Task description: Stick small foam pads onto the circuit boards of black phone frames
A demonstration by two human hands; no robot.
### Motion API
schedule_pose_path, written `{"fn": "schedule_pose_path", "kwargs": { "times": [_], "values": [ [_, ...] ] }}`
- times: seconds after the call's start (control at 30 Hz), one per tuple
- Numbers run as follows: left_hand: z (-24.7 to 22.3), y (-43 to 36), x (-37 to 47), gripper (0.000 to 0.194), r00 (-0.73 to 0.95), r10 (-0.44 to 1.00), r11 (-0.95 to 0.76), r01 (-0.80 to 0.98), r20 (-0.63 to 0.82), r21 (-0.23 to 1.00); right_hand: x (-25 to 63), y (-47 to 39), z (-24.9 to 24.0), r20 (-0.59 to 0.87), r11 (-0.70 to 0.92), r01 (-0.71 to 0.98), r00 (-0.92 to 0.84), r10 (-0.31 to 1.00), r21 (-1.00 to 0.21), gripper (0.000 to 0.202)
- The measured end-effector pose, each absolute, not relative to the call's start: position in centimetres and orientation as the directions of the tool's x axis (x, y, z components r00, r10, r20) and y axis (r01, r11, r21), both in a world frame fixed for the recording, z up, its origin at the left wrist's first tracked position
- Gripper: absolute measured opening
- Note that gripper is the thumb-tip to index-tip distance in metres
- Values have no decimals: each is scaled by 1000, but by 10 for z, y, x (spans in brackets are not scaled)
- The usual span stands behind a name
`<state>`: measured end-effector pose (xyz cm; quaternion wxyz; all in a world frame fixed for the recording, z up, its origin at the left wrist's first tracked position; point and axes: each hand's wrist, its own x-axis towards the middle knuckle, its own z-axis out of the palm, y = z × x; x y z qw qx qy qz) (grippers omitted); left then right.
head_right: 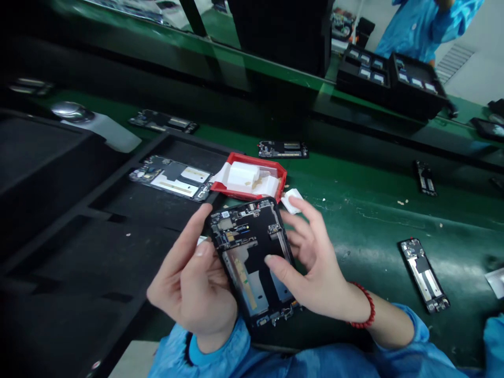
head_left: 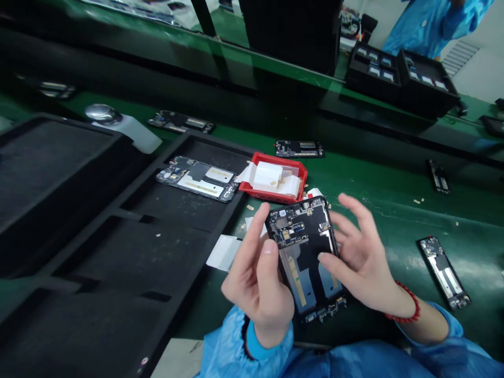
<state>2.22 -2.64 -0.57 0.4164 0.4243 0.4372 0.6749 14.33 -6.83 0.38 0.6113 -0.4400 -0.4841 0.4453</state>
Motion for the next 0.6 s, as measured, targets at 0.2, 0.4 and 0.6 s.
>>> {"fn": "schedule_pose_path", "kwargs": {
  "times": [0.2, 0.4, 0.6],
  "values": [
    [-25, -11, 17, 53, -33, 985, -171, -289, 169, 942, 283, 8, -3, 191, -79, 411, 575, 796, -908, 51],
    [-38, 5, 12, 35, -196, 973, -169, -231, 124, 958, 366, 78, 9, 273, -155, 594, 565, 778, -789, 36],
    [-49, 11, 16, 32, -191, 979, -111, -203, 72, 973, 302, 138, -47, 430, 182, 653, 240, 870, -735, 46]
  ]
}}
